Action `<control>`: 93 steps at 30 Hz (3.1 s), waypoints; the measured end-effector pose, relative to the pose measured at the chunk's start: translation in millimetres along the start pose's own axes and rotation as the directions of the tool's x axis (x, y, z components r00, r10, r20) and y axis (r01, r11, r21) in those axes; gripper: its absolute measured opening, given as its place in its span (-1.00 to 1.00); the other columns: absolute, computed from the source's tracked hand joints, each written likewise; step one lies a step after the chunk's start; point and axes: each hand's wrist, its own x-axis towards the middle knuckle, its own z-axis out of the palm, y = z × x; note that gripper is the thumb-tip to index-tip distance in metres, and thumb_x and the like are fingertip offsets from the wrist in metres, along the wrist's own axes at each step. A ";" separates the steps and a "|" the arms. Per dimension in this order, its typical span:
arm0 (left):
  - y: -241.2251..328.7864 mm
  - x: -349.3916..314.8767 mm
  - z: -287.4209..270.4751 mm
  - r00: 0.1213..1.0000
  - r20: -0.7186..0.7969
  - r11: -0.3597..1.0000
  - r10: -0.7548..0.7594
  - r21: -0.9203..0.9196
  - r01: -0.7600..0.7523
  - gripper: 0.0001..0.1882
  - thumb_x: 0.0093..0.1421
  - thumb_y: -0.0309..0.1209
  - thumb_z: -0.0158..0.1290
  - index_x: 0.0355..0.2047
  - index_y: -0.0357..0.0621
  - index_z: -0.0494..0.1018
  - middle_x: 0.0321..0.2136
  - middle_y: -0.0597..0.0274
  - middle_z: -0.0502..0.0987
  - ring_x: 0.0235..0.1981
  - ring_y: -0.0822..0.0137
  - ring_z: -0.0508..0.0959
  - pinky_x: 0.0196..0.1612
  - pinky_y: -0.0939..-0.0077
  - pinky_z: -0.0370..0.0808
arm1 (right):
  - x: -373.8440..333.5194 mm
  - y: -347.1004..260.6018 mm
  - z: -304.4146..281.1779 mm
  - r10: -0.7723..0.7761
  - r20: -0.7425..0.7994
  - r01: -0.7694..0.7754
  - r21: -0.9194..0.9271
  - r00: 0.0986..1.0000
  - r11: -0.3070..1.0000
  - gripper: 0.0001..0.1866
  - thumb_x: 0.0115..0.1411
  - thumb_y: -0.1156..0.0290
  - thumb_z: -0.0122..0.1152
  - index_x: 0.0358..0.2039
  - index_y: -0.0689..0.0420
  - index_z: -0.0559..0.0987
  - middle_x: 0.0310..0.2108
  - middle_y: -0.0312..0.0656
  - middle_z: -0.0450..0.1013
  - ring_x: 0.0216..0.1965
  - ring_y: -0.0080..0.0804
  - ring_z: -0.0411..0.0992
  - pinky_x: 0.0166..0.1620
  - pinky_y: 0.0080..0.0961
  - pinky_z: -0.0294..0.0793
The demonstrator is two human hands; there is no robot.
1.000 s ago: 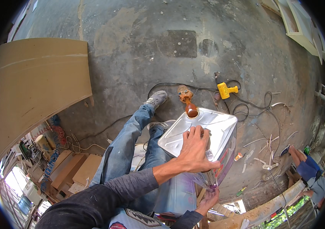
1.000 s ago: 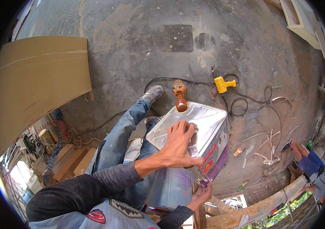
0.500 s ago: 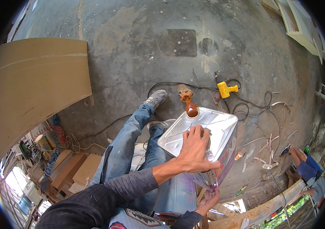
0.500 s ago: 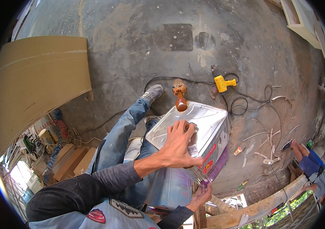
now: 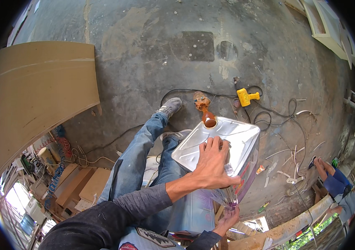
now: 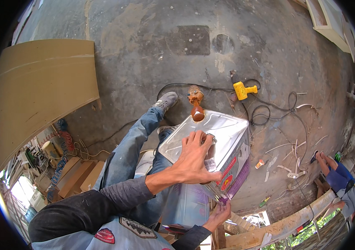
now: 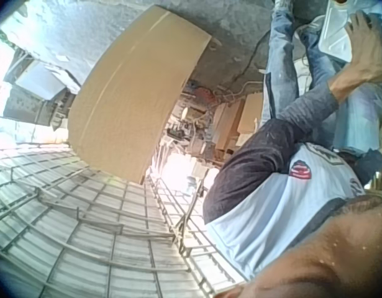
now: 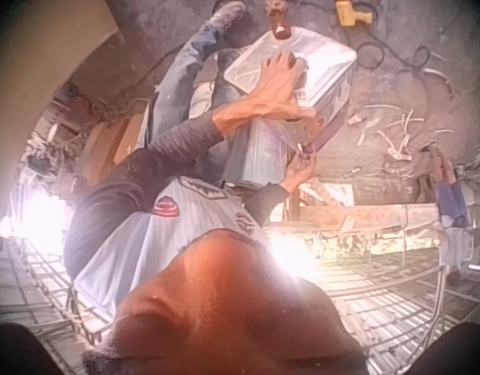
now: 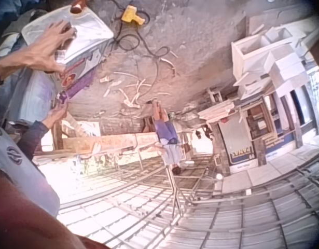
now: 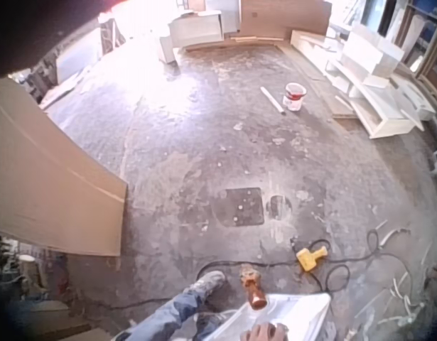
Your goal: The person places white and textured laminate panels into a wooden cabinet frame to check the fit. By hand, the person then gathers a small brush and a container of adhesive, applying the liquid to the edges of the cabinet and panels before re-inserting them into the frame.
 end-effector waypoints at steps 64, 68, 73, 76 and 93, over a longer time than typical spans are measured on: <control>2.8 -5.0 -4.6 1.000 0.022 1.000 0.002 -0.019 -0.001 0.02 -0.31 0.10 0.28 0.04 -0.44 0.29 -0.12 -0.15 0.27 -0.02 0.00 0.24 0.04 0.10 0.13 | -1.6 7.6 -11.0 -0.021 0.004 0.021 0.025 1.000 0.999 -0.57 0.20 0.26 0.16 -0.03 0.34 0.52 -0.14 -0.08 0.48 -0.08 -0.25 0.42 0.07 -0.31 0.33; 3.0 -4.9 -4.5 1.000 0.023 1.000 0.003 -0.021 -0.003 0.02 -0.31 0.10 0.28 0.04 -0.45 0.30 -0.13 -0.15 0.27 -0.02 0.01 0.24 0.04 0.10 0.13 | -0.5 8.2 -11.4 -0.018 -0.010 0.018 0.019 1.000 1.000 -0.58 0.20 0.27 0.17 -0.05 0.33 0.52 -0.15 -0.09 0.48 -0.09 -0.27 0.41 0.05 -0.32 0.33; 3.2 -4.7 -4.9 1.000 0.027 1.000 0.004 -0.018 -0.003 0.02 -0.31 0.10 0.28 0.03 -0.44 0.30 -0.13 -0.15 0.27 -0.03 0.01 0.24 0.03 0.10 0.13 | 0.7 9.3 -13.8 -0.019 -0.008 0.019 0.014 1.000 1.000 -0.60 0.20 0.27 0.17 -0.07 0.32 0.53 -0.16 -0.10 0.48 -0.09 -0.28 0.41 0.04 -0.32 0.33; 3.2 -4.6 -6.0 0.999 0.033 1.000 0.002 -0.020 -0.001 0.02 -0.31 0.10 0.28 0.04 -0.45 0.30 -0.13 -0.15 0.27 -0.03 0.01 0.24 0.03 0.10 0.13 | -0.8 7.8 -12.7 -0.018 -0.009 0.018 0.005 1.000 1.000 -0.60 0.20 0.26 0.17 -0.07 0.32 0.53 -0.16 -0.10 0.48 -0.08 -0.28 0.41 0.05 -0.31 0.33; 3.9 -4.8 -5.5 1.000 0.022 1.000 -0.001 -0.023 0.001 0.04 -0.32 0.10 0.29 0.05 -0.46 0.29 -0.12 -0.16 0.27 -0.02 -0.01 0.25 0.05 0.10 0.14 | 1.7 8.5 -14.8 -0.012 0.004 0.012 -0.015 1.000 1.000 -0.59 0.20 0.23 0.15 -0.08 0.30 0.52 -0.13 -0.10 0.47 -0.02 -0.24 0.40 0.13 -0.26 0.30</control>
